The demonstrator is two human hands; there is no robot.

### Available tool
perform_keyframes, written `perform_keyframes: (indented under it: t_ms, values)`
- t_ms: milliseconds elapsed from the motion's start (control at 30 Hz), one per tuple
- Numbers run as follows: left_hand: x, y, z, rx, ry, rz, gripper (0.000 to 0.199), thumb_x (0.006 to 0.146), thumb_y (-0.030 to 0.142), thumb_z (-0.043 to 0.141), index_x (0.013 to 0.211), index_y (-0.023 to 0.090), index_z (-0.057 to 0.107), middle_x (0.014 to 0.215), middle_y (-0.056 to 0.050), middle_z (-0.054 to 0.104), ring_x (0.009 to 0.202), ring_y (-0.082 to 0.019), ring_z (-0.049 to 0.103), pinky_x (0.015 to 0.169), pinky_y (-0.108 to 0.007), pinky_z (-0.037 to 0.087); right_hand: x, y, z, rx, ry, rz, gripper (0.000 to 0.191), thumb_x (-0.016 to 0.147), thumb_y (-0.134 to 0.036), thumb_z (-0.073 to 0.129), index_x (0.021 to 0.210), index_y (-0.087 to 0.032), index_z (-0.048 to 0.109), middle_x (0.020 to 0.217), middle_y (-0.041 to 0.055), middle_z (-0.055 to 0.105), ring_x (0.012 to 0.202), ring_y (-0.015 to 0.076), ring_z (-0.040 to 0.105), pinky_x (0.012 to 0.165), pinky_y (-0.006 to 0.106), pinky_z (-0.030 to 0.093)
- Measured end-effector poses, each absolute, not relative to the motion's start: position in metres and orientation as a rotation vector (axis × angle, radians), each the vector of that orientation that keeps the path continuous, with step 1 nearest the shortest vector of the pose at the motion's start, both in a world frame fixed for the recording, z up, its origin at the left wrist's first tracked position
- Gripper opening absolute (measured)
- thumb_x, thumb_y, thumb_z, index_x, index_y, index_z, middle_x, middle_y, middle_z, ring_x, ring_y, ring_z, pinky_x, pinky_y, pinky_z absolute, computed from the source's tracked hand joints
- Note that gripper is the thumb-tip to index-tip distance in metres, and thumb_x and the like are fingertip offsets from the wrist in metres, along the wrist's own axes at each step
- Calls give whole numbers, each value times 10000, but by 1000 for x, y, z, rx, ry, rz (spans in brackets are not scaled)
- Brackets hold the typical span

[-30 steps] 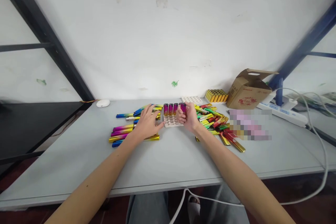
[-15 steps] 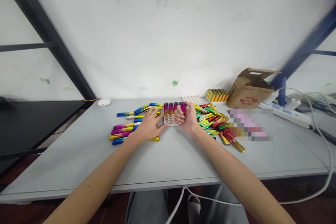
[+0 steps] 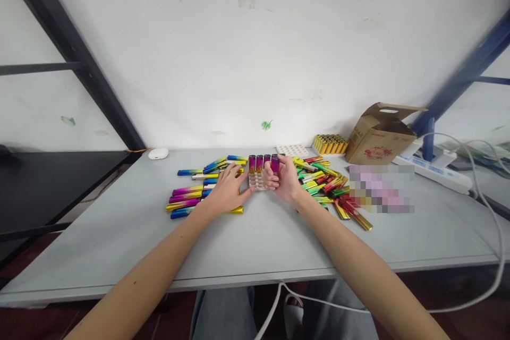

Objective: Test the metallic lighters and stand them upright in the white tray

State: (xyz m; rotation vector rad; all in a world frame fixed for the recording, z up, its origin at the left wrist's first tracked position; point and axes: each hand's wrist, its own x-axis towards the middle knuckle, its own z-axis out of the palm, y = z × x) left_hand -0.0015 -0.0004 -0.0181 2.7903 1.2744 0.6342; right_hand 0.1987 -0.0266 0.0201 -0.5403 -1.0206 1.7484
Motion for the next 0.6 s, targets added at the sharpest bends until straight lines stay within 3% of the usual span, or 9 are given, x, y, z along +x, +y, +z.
perform_keyframes:
  t_ms: [133,233,433,600]
  values:
    - [-2,1,-19,2807,1271,626,505,934,516,435,1281,180,581,1412,-171,456,1414,-366,262,1118,-598,294,196,-26,20,-640,-1072,1744,426,836,-514,376,543,-207,406,428,-82,213,369,74,153,392,207,210]
    - [-4,1,-19,2809,1257,639,484,927,506,452,1279,205,590,1411,-155,466,1410,-372,264,1116,-616,280,193,-26,20,-746,-1100,1620,387,841,-531,389,649,-204,468,444,-84,279,374,75,171,398,211,196]
    - [-2,-1,-14,2815,1290,537,486,929,482,443,1329,235,566,1435,-144,451,1409,-383,261,1122,-651,208,193,-25,22,-820,-1191,1362,298,829,-504,529,777,-212,502,652,-37,507,495,96,408,482,226,343]
    - [1,-3,-16,2793,1286,551,499,936,503,426,1376,284,515,1434,-126,449,1419,-391,241,1107,-663,211,201,-21,21,-910,-1474,904,328,896,-493,507,773,-200,589,767,7,574,751,149,526,704,254,431]
